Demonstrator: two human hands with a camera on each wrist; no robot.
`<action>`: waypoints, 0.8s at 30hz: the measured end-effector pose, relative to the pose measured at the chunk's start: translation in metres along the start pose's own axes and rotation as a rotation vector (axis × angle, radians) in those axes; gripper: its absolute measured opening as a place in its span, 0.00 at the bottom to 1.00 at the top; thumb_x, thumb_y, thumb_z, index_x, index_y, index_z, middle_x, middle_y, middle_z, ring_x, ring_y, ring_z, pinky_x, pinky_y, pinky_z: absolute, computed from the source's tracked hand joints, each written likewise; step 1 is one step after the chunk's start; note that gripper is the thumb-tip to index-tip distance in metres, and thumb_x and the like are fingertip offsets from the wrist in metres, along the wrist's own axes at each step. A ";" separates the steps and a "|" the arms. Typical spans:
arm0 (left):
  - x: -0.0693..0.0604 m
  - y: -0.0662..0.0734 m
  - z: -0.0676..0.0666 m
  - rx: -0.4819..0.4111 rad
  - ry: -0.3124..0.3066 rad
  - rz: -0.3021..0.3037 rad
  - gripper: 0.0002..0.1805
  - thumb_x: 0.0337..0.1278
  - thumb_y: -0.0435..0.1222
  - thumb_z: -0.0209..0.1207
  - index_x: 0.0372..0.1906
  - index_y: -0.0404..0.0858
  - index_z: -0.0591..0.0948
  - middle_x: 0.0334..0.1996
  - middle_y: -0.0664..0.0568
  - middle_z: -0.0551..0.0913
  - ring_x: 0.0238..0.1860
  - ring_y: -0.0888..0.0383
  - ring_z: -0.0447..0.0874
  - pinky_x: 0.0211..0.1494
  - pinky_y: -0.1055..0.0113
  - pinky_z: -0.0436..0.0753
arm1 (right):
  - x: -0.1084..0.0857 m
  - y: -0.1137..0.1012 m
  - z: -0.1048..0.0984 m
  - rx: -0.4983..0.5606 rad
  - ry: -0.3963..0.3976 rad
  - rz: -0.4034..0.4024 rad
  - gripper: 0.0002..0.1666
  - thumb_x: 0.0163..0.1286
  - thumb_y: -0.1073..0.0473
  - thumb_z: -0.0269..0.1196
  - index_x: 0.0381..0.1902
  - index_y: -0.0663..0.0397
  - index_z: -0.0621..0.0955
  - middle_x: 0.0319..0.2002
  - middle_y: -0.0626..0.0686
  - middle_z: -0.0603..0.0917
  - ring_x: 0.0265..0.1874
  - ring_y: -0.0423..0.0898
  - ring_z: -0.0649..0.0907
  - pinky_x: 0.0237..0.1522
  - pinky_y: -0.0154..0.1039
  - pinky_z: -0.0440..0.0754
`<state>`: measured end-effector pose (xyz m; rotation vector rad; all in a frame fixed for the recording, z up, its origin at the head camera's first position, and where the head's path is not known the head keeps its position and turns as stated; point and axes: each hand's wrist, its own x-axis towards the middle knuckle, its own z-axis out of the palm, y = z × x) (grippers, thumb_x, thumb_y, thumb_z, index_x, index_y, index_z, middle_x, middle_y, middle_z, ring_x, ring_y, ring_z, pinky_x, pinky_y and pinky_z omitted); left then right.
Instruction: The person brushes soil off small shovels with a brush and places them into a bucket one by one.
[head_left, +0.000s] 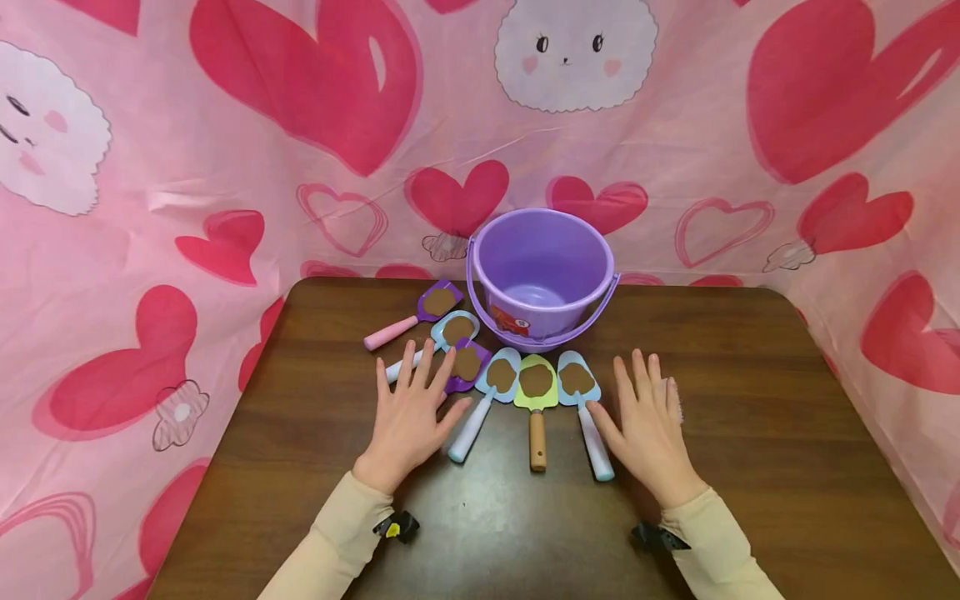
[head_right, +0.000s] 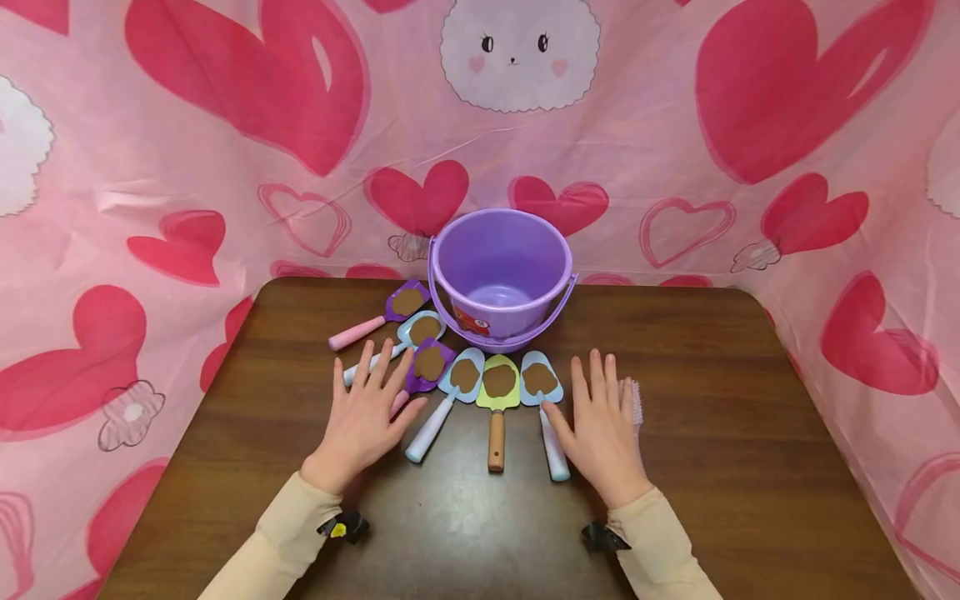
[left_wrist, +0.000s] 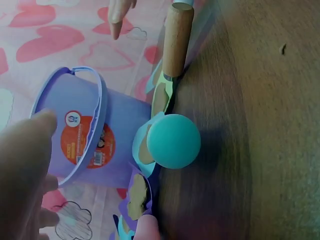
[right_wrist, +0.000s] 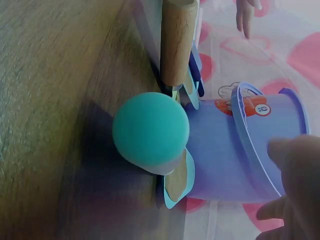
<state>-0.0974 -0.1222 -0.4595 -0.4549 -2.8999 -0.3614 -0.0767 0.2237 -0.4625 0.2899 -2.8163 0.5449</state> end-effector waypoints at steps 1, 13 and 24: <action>0.000 0.000 0.000 0.006 -0.003 -0.003 0.44 0.68 0.67 0.50 0.82 0.51 0.63 0.81 0.41 0.59 0.83 0.40 0.45 0.75 0.26 0.41 | 0.000 0.000 0.000 0.000 0.001 0.003 0.43 0.75 0.43 0.62 0.76 0.67 0.66 0.78 0.73 0.57 0.80 0.70 0.50 0.73 0.74 0.47; 0.006 0.020 0.008 -0.043 0.183 0.108 0.20 0.70 0.51 0.62 0.52 0.39 0.86 0.50 0.44 0.86 0.58 0.44 0.81 0.64 0.38 0.70 | 0.003 0.022 -0.027 -0.025 0.065 0.059 0.20 0.71 0.58 0.67 0.47 0.73 0.80 0.40 0.73 0.81 0.45 0.73 0.78 0.44 0.69 0.77; 0.029 0.067 -0.004 -0.171 0.086 0.103 0.14 0.70 0.44 0.62 0.26 0.46 0.80 0.17 0.58 0.77 0.21 0.49 0.82 0.21 0.54 0.76 | -0.008 0.045 -0.055 -0.118 -0.455 0.301 0.23 0.75 0.49 0.62 0.25 0.60 0.77 0.20 0.55 0.76 0.19 0.52 0.75 0.19 0.49 0.72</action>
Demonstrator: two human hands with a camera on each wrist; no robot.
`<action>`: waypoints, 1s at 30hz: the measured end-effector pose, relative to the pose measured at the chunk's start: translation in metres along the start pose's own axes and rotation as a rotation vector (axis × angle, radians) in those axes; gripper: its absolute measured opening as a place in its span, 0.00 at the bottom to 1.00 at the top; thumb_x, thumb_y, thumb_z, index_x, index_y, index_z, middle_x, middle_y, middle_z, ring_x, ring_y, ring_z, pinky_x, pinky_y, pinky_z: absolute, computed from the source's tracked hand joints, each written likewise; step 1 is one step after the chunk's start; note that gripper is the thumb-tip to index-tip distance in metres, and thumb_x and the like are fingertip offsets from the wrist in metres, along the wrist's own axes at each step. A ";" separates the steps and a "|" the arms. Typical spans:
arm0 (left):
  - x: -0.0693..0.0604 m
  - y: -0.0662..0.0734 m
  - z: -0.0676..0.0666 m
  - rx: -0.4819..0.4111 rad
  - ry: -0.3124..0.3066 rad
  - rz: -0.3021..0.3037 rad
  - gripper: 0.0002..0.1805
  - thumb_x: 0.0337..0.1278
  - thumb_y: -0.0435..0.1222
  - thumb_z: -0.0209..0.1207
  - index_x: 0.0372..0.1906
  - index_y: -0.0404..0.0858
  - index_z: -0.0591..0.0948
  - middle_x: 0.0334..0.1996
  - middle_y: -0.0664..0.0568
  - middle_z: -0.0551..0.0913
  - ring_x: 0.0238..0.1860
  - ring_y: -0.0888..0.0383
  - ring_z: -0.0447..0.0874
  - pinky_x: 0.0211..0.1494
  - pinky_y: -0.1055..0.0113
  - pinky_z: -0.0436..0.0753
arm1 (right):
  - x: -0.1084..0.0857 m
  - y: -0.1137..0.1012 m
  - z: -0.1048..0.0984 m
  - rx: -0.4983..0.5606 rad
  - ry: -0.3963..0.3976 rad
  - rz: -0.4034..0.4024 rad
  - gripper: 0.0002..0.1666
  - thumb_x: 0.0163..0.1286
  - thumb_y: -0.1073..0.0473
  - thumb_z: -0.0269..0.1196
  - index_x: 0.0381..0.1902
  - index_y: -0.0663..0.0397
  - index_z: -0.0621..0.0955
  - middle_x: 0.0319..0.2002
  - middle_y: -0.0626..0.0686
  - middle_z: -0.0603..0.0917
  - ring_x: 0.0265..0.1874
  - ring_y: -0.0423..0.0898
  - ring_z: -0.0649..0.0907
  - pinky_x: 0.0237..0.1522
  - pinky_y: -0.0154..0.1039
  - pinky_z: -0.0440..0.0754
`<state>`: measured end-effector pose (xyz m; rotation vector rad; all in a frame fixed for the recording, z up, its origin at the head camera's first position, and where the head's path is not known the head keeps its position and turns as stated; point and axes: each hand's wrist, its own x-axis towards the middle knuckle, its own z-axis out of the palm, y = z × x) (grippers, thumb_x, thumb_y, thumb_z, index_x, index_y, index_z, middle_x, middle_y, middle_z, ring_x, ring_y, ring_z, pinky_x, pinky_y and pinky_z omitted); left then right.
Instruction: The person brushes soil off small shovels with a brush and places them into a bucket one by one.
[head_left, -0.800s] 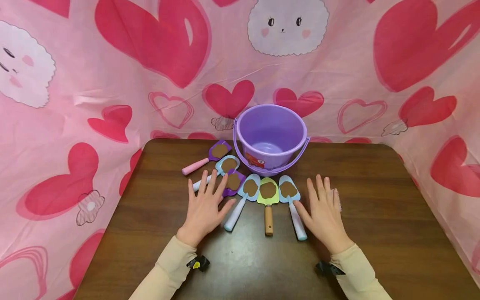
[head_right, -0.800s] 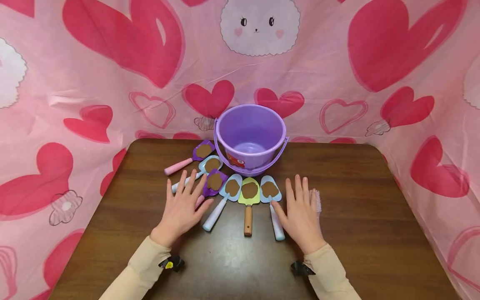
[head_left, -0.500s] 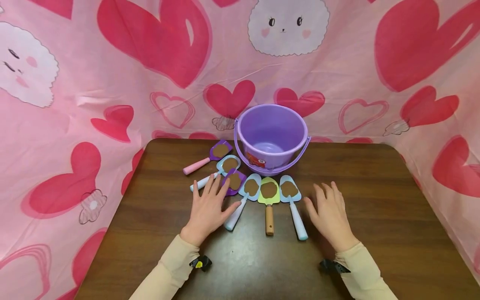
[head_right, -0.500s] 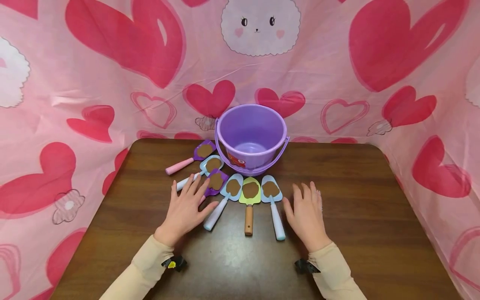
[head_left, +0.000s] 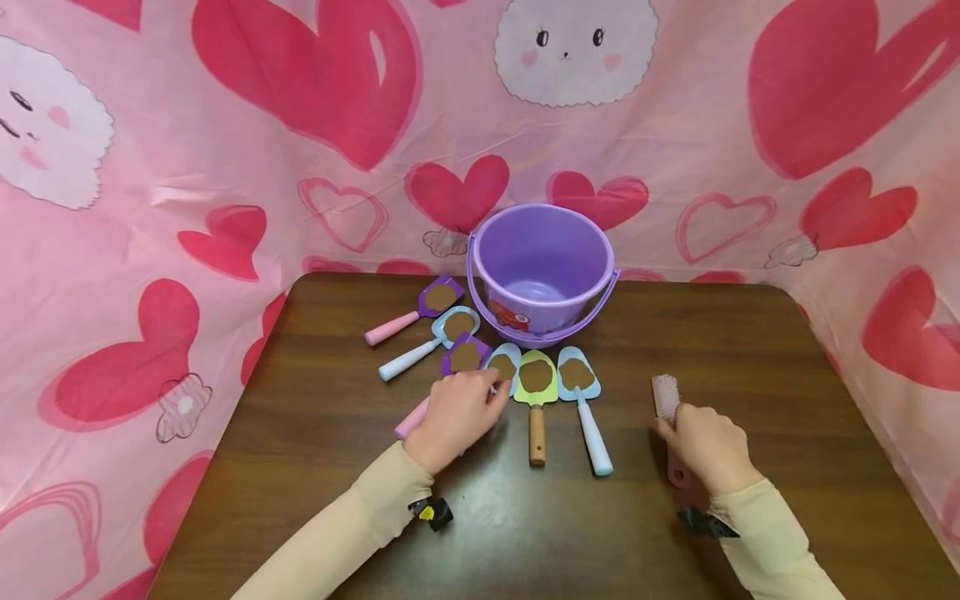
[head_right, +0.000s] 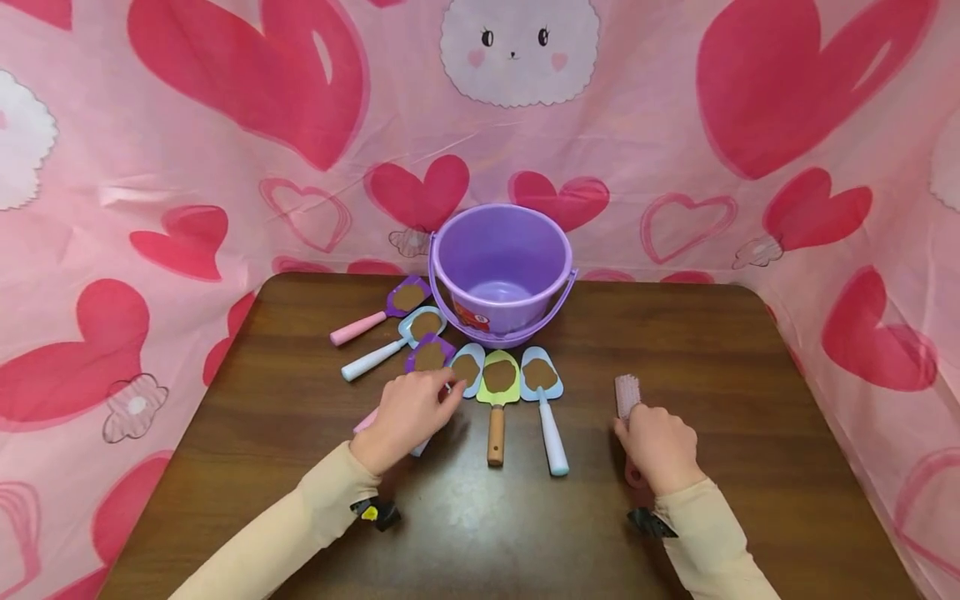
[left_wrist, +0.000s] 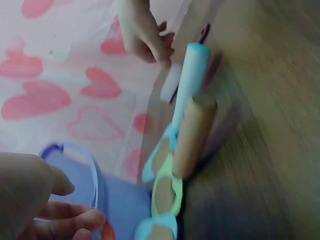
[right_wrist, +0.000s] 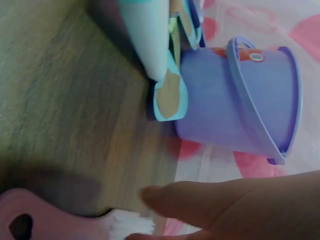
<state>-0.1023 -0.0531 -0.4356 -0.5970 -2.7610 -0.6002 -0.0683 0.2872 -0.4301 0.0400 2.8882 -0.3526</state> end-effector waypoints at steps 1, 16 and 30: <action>0.004 0.005 0.001 0.004 -0.010 0.013 0.15 0.70 0.44 0.62 0.25 0.45 0.80 0.17 0.58 0.76 0.21 0.50 0.82 0.20 0.54 0.75 | -0.001 0.002 0.000 -0.013 -0.027 0.012 0.23 0.75 0.49 0.62 0.25 0.60 0.77 0.20 0.55 0.76 0.19 0.52 0.75 0.19 0.49 0.73; 0.035 0.073 0.050 0.197 -0.273 0.126 0.22 0.68 0.47 0.62 0.16 0.46 0.77 0.18 0.53 0.81 0.22 0.52 0.83 0.20 0.57 0.76 | -0.003 0.010 0.008 -0.044 -0.110 0.039 0.20 0.71 0.50 0.66 0.21 0.53 0.78 0.22 0.54 0.79 0.22 0.53 0.78 0.23 0.52 0.76; 0.038 0.117 0.076 0.345 -0.566 -0.042 0.31 0.69 0.68 0.52 0.21 0.51 0.83 0.21 0.58 0.83 0.22 0.60 0.80 0.19 0.59 0.75 | 0.001 0.012 0.014 -0.036 -0.092 0.051 0.19 0.68 0.53 0.65 0.21 0.56 0.75 0.22 0.56 0.79 0.22 0.55 0.79 0.23 0.54 0.76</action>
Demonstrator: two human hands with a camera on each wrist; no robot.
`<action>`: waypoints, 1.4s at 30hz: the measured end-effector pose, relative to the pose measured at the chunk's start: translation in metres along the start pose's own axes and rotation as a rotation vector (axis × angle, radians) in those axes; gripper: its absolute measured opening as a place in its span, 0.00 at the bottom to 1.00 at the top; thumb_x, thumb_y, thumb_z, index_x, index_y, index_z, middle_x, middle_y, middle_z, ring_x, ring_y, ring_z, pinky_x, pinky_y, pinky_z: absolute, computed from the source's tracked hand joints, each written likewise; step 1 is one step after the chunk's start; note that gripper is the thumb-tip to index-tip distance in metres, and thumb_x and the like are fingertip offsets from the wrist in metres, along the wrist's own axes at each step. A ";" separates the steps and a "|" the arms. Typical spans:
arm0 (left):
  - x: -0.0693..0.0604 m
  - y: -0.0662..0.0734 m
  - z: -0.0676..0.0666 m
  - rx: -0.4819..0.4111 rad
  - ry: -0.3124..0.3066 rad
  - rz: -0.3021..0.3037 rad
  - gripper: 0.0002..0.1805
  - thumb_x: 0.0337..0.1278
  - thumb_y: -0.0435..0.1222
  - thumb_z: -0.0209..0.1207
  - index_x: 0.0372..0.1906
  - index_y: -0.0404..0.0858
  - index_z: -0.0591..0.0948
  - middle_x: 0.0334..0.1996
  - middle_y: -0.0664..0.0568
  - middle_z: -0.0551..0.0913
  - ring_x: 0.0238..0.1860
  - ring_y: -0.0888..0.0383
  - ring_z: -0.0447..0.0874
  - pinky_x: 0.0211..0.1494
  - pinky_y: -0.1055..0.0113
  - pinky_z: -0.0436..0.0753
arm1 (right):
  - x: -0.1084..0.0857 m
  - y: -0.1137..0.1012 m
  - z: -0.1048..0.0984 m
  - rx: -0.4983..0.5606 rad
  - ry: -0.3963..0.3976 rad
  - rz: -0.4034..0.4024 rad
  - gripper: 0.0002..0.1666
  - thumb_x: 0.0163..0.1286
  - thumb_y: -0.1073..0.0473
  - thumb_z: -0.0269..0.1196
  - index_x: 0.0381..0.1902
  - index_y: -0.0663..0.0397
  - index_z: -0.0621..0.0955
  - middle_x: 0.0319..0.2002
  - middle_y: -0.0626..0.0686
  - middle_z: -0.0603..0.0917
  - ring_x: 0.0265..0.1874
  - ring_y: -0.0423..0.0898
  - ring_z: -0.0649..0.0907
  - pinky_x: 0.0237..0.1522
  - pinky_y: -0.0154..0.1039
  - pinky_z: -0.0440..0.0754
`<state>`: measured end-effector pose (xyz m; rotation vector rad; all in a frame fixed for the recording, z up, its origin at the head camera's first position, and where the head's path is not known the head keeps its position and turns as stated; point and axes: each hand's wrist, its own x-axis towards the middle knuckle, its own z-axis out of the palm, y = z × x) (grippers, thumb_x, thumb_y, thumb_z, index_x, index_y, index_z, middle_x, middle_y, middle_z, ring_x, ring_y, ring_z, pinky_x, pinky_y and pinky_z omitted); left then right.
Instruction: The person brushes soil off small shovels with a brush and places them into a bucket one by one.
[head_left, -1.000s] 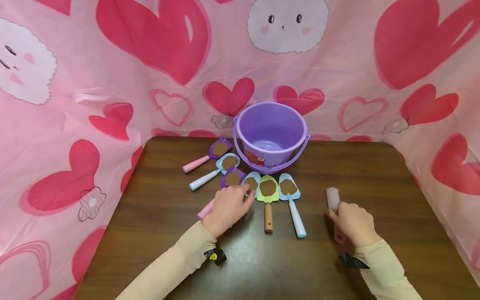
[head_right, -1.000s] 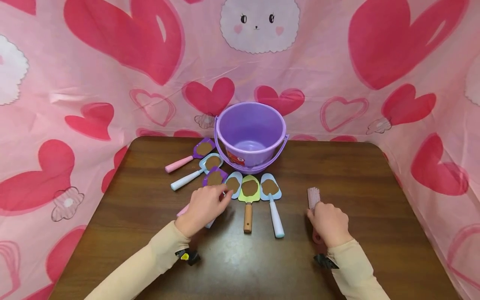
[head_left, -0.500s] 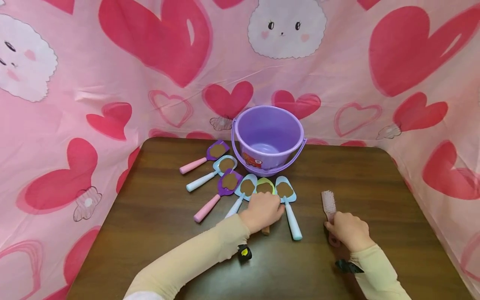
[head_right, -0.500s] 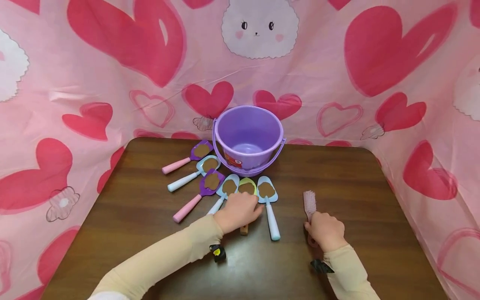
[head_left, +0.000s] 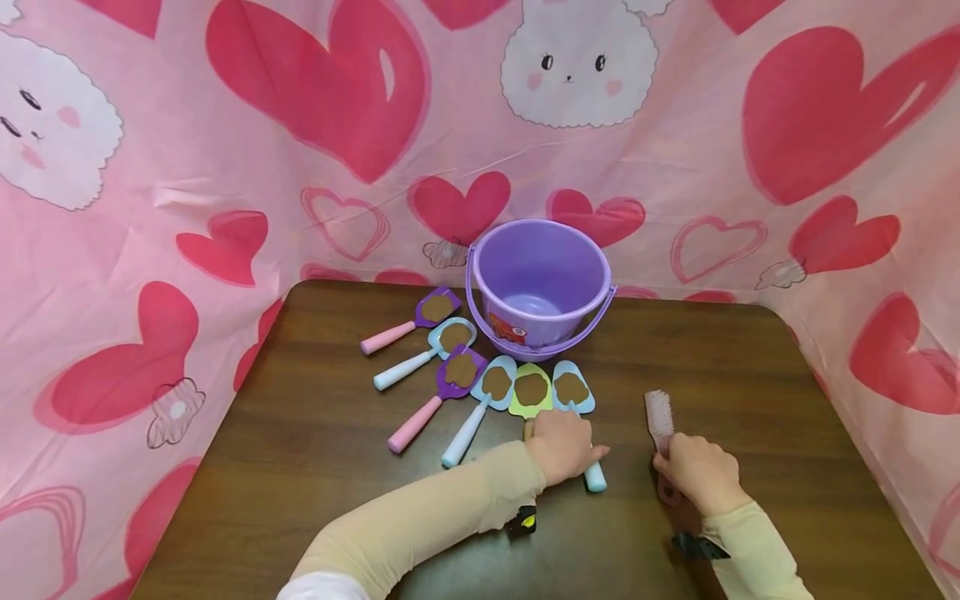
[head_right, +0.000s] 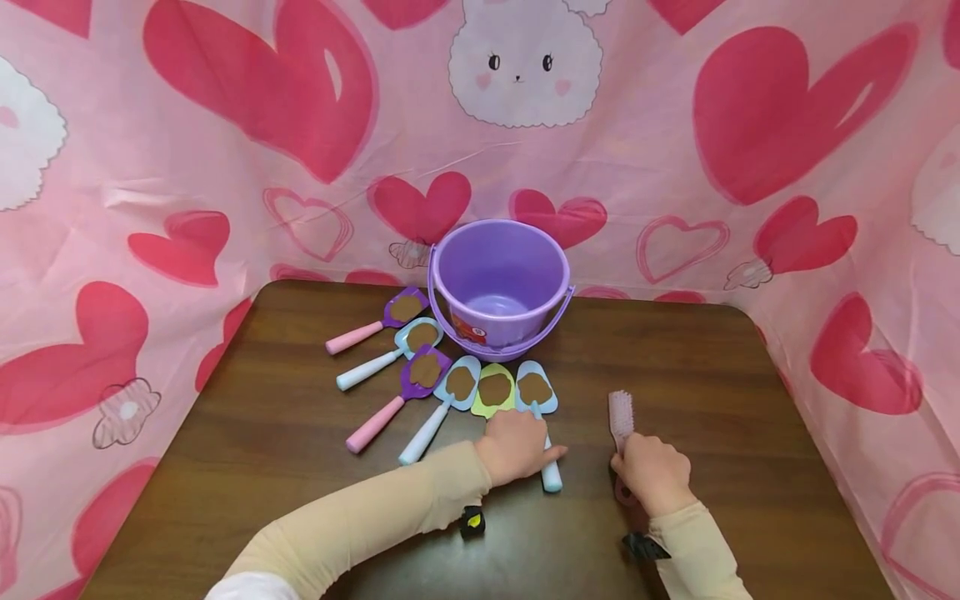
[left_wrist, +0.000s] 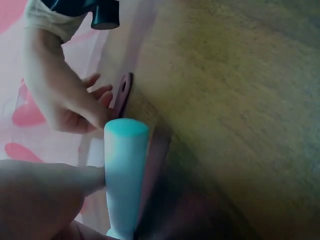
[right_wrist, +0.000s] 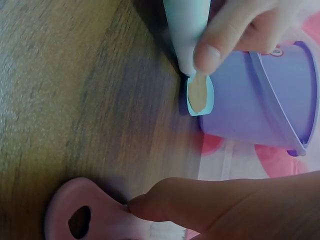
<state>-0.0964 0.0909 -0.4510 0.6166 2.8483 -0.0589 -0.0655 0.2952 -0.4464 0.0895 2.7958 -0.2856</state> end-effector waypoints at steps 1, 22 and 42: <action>0.000 0.001 -0.001 -0.010 -0.021 -0.008 0.28 0.69 0.66 0.54 0.22 0.52 0.84 0.24 0.58 0.83 0.23 0.59 0.81 0.20 0.58 0.75 | 0.000 0.000 0.000 0.004 0.000 0.003 0.19 0.67 0.53 0.65 0.21 0.55 0.74 0.22 0.56 0.79 0.22 0.55 0.79 0.23 0.54 0.76; 0.005 -0.022 -0.021 -0.158 -0.022 0.040 0.12 0.59 0.48 0.63 0.24 0.47 0.83 0.28 0.56 0.85 0.31 0.57 0.84 0.29 0.58 0.78 | -0.001 0.010 0.001 0.084 -0.091 0.044 0.18 0.65 0.51 0.64 0.21 0.53 0.74 0.19 0.51 0.76 0.20 0.50 0.75 0.22 0.46 0.70; -0.008 -0.088 0.004 -0.667 0.078 0.148 0.11 0.64 0.41 0.62 0.28 0.42 0.76 0.20 0.56 0.74 0.19 0.60 0.72 0.23 0.64 0.73 | -0.005 0.008 0.006 0.276 0.227 -0.119 0.11 0.65 0.64 0.60 0.26 0.54 0.69 0.18 0.49 0.74 0.18 0.45 0.73 0.22 0.41 0.69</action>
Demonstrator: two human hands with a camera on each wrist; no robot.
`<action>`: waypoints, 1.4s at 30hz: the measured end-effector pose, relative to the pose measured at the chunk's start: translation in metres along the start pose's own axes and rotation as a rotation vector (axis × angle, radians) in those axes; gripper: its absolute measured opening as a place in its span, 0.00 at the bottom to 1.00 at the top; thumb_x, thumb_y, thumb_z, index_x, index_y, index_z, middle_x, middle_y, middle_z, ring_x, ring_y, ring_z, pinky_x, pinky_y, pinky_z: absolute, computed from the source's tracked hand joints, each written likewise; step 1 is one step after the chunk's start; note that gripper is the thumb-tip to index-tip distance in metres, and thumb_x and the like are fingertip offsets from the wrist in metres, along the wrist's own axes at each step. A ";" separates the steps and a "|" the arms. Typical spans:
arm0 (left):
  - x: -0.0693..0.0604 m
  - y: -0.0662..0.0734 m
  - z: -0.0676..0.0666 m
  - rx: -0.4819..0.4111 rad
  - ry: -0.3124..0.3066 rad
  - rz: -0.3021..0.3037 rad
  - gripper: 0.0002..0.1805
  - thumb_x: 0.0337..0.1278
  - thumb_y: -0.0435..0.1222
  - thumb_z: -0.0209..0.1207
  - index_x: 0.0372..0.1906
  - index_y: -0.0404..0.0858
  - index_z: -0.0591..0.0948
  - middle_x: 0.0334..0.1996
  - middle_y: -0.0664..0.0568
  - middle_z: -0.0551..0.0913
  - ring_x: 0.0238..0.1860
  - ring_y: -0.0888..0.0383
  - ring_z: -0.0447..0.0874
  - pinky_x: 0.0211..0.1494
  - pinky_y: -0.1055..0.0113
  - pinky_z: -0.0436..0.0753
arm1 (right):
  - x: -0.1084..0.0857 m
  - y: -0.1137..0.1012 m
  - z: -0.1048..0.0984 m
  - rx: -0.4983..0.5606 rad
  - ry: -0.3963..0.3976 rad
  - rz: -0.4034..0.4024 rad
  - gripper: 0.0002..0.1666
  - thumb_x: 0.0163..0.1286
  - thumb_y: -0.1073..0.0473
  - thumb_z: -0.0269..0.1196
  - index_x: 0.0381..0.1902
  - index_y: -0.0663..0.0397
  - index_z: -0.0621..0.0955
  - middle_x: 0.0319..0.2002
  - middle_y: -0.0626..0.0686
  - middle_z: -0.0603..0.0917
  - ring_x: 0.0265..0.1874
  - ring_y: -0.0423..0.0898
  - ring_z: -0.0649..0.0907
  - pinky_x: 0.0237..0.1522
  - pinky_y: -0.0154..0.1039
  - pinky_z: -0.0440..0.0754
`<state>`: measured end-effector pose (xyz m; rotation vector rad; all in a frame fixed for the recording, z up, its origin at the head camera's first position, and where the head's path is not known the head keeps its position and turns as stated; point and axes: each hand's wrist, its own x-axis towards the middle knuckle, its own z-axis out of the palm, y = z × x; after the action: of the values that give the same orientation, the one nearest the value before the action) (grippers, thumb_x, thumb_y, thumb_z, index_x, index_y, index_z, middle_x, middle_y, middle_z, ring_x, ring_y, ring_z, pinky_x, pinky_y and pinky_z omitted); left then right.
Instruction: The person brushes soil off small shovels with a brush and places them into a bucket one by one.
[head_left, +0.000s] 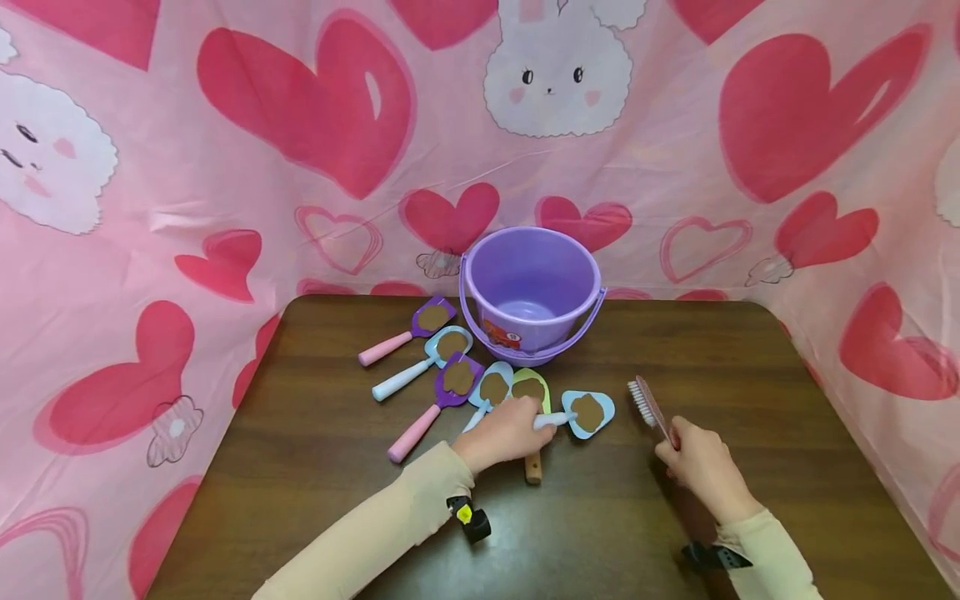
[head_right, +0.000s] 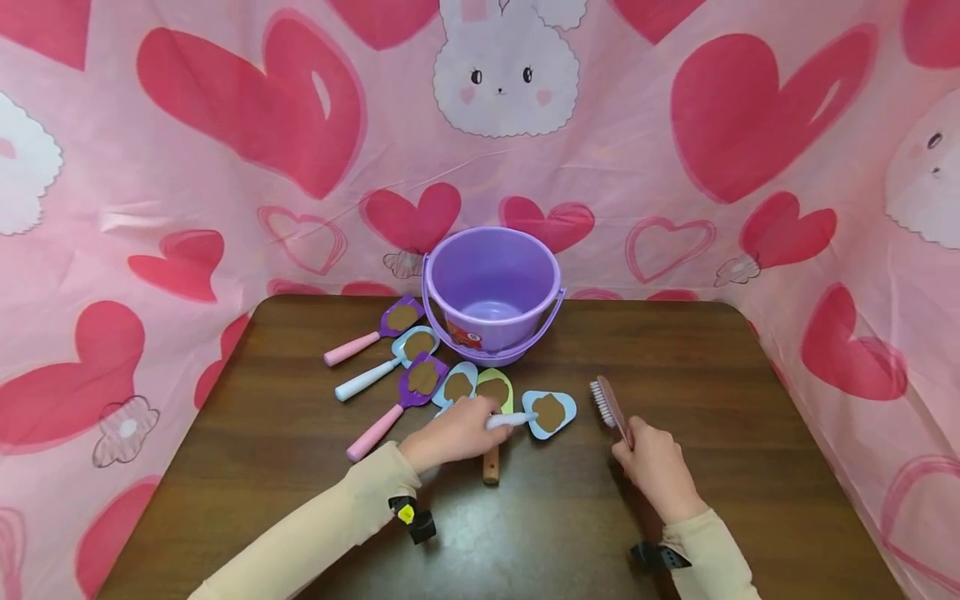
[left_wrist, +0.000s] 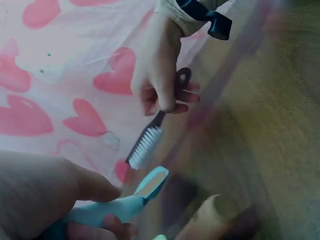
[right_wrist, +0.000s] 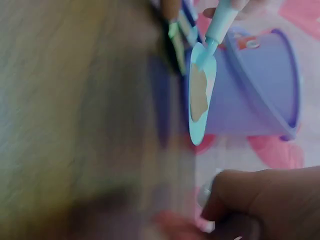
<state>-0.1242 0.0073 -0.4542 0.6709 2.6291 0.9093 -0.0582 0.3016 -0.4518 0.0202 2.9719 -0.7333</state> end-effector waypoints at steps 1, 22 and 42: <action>-0.007 0.008 -0.010 -0.035 0.003 -0.013 0.11 0.65 0.41 0.65 0.30 0.41 0.77 0.21 0.56 0.75 0.20 0.60 0.72 0.24 0.65 0.73 | -0.002 -0.004 -0.001 0.013 0.049 -0.030 0.11 0.65 0.66 0.60 0.27 0.53 0.69 0.18 0.48 0.73 0.18 0.45 0.73 0.21 0.41 0.69; -0.018 0.017 -0.033 0.008 0.220 0.061 0.08 0.57 0.35 0.67 0.26 0.43 0.80 0.17 0.60 0.67 0.20 0.60 0.67 0.22 0.68 0.68 | -0.001 -0.064 0.027 0.165 0.199 -0.373 0.06 0.75 0.60 0.65 0.38 0.55 0.79 0.21 0.40 0.68 0.20 0.35 0.69 0.23 0.35 0.68; -0.019 0.023 -0.027 0.038 0.227 0.073 0.14 0.63 0.37 0.66 0.23 0.43 0.76 0.17 0.60 0.65 0.18 0.60 0.67 0.21 0.67 0.69 | 0.001 -0.071 0.025 0.032 0.062 -0.104 0.18 0.81 0.52 0.59 0.31 0.55 0.71 0.18 0.47 0.65 0.17 0.46 0.69 0.21 0.42 0.67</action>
<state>-0.1112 -0.0003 -0.4167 0.7151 2.8442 1.0123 -0.0592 0.2274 -0.4407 -0.1121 3.0395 -0.8060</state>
